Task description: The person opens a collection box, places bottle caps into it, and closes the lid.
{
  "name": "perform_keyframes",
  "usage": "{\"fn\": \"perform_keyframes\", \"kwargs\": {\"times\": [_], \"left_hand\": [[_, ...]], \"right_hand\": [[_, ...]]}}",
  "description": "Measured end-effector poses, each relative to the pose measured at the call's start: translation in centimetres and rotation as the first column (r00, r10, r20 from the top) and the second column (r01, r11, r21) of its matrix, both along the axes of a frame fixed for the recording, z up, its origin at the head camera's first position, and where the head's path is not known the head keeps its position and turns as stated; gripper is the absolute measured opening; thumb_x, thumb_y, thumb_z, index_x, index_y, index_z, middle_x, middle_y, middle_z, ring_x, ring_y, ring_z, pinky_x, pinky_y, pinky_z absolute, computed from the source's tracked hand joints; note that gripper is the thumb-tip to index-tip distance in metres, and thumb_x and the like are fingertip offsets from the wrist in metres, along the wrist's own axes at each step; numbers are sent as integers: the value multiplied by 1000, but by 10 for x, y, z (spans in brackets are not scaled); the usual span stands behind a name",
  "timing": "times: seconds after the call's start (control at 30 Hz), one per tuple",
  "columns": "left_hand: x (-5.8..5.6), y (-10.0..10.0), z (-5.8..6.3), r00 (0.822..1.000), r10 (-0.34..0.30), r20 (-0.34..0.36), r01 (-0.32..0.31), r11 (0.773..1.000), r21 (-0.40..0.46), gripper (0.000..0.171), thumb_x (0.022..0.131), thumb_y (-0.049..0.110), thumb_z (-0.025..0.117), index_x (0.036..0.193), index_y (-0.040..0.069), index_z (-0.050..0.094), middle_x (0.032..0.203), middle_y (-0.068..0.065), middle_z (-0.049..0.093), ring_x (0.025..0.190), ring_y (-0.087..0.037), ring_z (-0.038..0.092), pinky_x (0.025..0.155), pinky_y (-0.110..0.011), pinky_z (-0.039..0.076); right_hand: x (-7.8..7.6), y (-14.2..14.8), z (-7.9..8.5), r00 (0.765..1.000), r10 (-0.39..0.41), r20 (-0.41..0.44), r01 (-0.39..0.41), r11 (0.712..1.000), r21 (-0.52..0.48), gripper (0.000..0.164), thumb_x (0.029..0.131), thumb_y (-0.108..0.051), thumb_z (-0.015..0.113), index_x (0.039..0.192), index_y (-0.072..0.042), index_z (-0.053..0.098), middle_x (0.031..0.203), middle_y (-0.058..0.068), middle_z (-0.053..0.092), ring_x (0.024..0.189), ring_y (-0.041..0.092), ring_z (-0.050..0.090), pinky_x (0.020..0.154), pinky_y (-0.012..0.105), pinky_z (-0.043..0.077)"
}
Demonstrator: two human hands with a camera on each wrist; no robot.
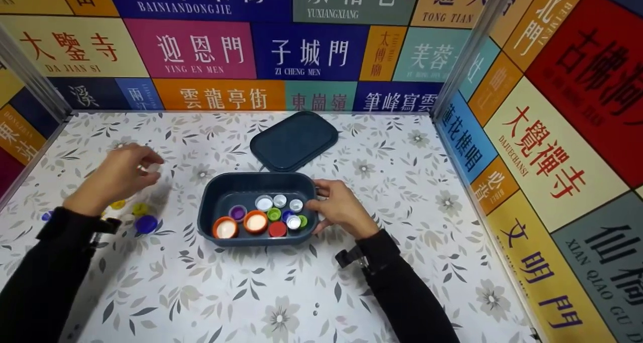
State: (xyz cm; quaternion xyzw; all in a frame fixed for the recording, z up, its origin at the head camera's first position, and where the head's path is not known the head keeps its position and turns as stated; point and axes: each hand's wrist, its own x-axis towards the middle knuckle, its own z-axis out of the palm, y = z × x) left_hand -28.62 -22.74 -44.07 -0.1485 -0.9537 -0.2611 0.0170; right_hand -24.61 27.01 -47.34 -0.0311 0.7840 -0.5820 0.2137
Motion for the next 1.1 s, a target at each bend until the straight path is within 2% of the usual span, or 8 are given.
{"fn": "perform_keyframes", "kwargs": {"times": [0.17,0.23,0.37,0.5,0.6,0.83,1.1], "left_hand": [[10,47,0,987,-116,-110,120,992,33,32,95,-3,81,126,-7,79,123,-29,74,113,-47,77,100,-60,69],[15,65,1,979,-164,-124,169,985,30,31,94,-3,82,125,-5,80,122,-26,74,113,-45,77,100,-58,70],[22,95,2,948,-274,-161,280,960,13,29,92,-3,86,121,-2,82,118,-22,75,111,-41,78,101,-54,70],[27,115,-1,911,-366,-190,367,930,-29,28,91,-2,88,119,-1,82,114,-20,75,105,-39,77,97,-54,71],[30,127,-6,900,-401,-170,395,916,-67,26,92,-2,88,118,0,82,113,-20,74,103,-38,78,95,-52,70],[30,143,-15,901,-432,-39,422,893,-155,23,95,-3,86,118,2,82,117,-20,73,106,-35,77,97,-51,69],[25,146,-20,903,-429,-24,419,892,-166,26,93,-5,85,118,2,82,117,-20,73,104,-34,76,95,-52,69]], "right_hand": [[0,-1,0,1000,-10,1,10,1000,6,72,107,0,75,175,-9,52,163,29,67,95,33,85,59,43,71],[0,-2,1,1000,-16,6,16,1000,12,73,107,0,75,176,-9,52,163,29,67,92,32,85,58,42,71],[0,-1,1,1000,-21,16,21,1000,15,73,107,0,75,176,-9,51,164,29,66,93,32,85,59,43,71],[-1,-1,1,1000,-20,19,20,1000,17,74,107,0,75,176,-9,51,164,29,66,93,32,85,59,42,71],[0,-1,2,1000,-16,24,15,1000,24,74,107,1,75,176,-9,50,165,29,66,95,32,85,59,42,72],[1,0,1,1000,-15,26,14,1000,26,72,108,-1,76,175,-9,51,164,28,66,104,34,85,62,41,72],[0,1,1,1000,-13,16,12,999,36,72,108,-3,77,175,-10,52,164,28,66,99,34,85,63,45,73]]}}
